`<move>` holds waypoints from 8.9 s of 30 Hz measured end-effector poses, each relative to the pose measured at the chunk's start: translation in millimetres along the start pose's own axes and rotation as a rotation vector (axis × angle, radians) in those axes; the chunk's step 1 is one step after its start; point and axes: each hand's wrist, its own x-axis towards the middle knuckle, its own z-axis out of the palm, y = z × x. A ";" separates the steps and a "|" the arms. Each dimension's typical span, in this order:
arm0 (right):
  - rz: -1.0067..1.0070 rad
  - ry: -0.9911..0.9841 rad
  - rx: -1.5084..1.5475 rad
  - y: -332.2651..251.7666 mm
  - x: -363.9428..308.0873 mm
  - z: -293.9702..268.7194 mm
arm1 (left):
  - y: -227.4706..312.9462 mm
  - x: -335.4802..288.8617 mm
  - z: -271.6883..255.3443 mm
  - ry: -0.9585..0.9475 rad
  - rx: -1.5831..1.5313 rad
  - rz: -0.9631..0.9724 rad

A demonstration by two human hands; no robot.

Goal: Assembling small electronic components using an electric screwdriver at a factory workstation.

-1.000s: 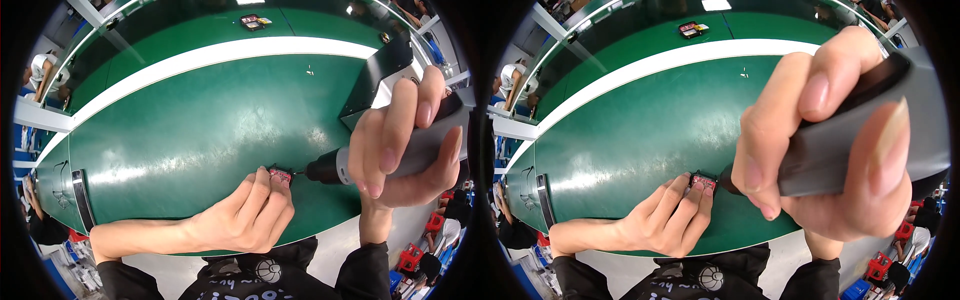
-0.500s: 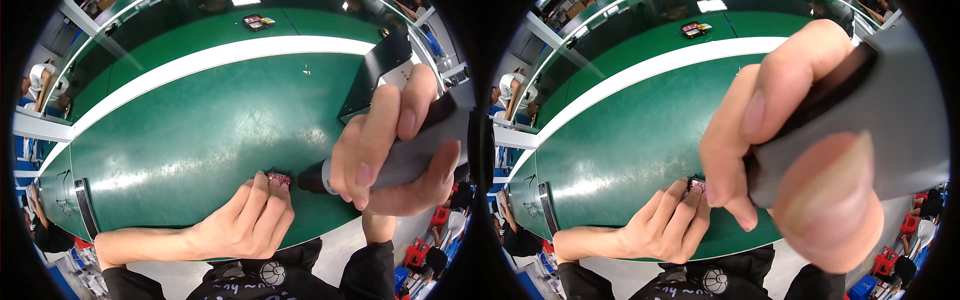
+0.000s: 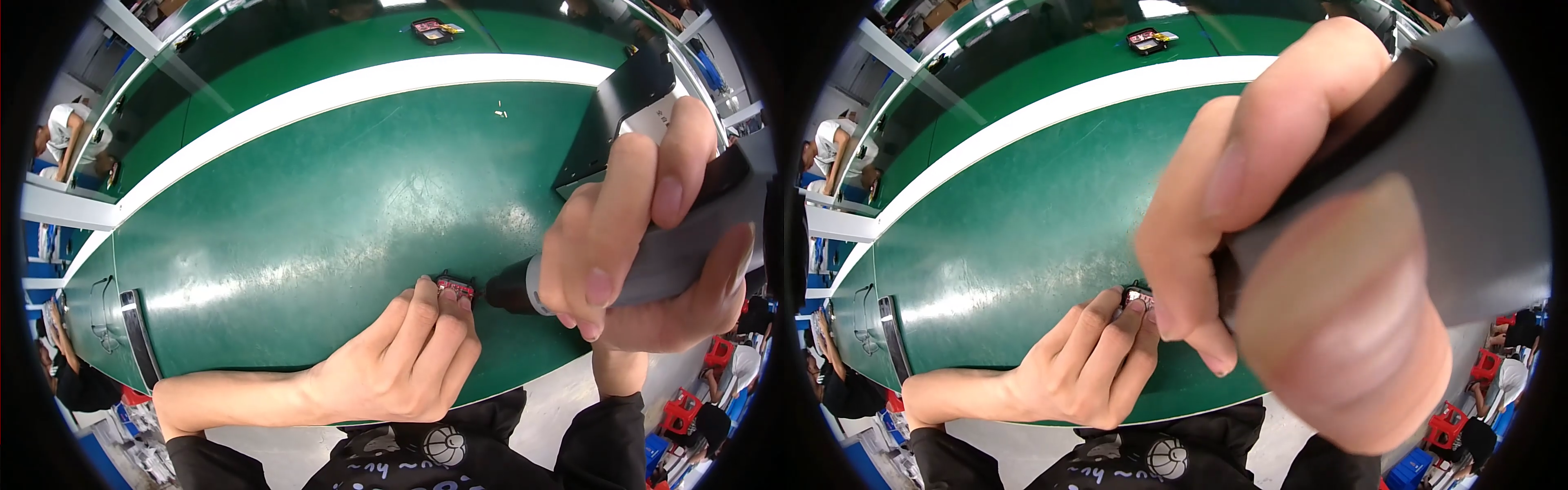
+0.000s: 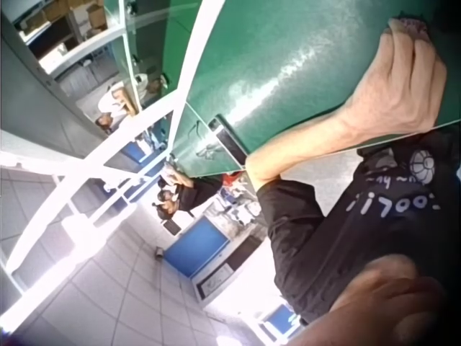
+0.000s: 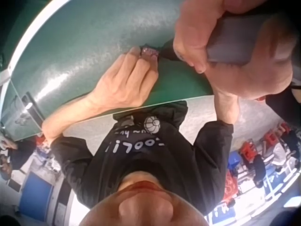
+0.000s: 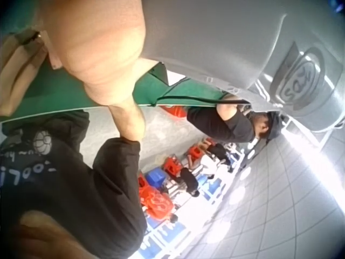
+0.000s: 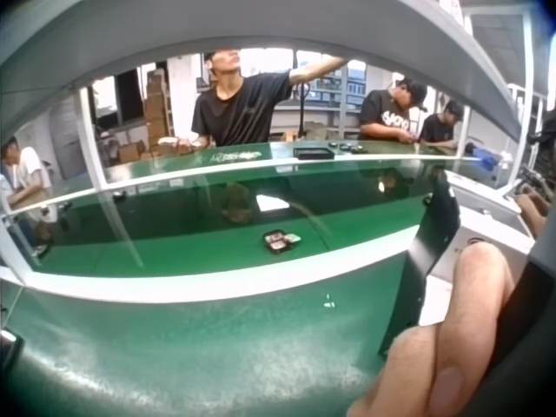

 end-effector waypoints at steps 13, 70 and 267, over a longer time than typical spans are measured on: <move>-0.038 0.003 0.046 13.9 4.1 -0.2 | -1.2 1.2 1.7 -0.010 -0.076 -0.072; -0.321 0.313 -0.397 -80.1 -9.0 -17.8 | -282.0 -184.5 -19.2 0.151 -0.066 -0.965; -0.713 -0.707 -1.389 66.1 1.0 -1.8 | -298.5 -80.8 6.4 0.006 0.020 -0.793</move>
